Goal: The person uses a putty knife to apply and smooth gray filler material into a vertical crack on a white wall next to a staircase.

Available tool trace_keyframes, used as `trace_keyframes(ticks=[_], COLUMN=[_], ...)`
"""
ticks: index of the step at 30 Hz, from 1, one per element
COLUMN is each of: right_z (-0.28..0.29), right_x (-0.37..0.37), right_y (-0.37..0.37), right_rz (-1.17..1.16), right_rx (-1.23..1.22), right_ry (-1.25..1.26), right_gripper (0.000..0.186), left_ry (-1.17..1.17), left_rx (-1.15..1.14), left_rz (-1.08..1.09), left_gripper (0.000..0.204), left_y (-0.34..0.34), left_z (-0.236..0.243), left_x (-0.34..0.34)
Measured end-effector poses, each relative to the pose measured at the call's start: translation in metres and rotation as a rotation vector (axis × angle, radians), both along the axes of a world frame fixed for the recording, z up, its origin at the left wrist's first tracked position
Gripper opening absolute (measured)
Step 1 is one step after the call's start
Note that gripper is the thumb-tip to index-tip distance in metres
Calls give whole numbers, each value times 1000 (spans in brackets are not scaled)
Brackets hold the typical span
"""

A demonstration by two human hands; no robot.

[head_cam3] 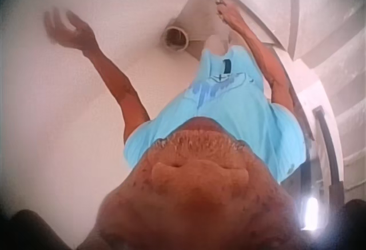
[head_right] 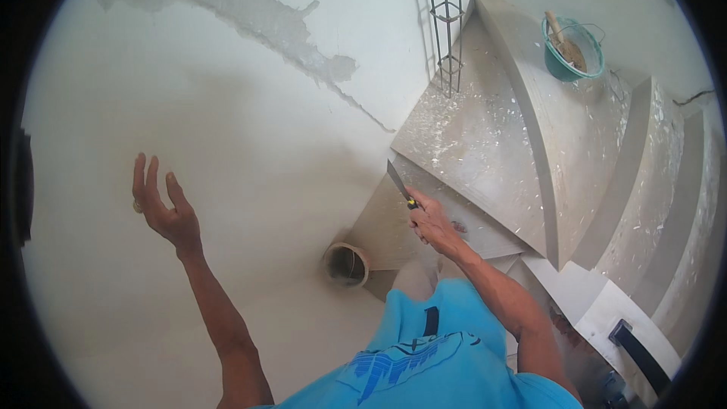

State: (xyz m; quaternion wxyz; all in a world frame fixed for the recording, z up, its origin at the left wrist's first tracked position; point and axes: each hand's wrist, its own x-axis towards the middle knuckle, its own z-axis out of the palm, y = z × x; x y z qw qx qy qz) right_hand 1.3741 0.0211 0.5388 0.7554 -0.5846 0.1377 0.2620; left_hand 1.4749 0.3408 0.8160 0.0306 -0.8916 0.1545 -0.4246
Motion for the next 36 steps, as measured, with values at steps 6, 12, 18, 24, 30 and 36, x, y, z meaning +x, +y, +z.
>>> trace_keyframes(ticks=[6, 12, 18, 24, 30, 36], right_z=[30, 49, 98, 125, 116, 128], right_x=[33, 82, 123, 150, 167, 185], right_y=[28, 64, 103, 139, 154, 164], right_rz=[-4, -52, -137, -176, -256, -201], right_rx=[77, -182, -312, -421, -531, -647], right_ry=[-50, -342, -378, -425, -607, -567], right_gripper=[67, 66, 66, 67, 69, 71], left_ry=[-75, -295, -545, -675, -689, -621], left_rx=[79, 186, 200, 68, 101, 311], left_rz=[22, 107, -253, -423, -314, -304], left_gripper=[29, 26, 19, 19, 20, 18], left_y=[18, 35, 56, 58, 70, 86], left_z=[29, 66, 110, 107, 100, 108], left_x=[9, 17, 34, 70, 81, 79])
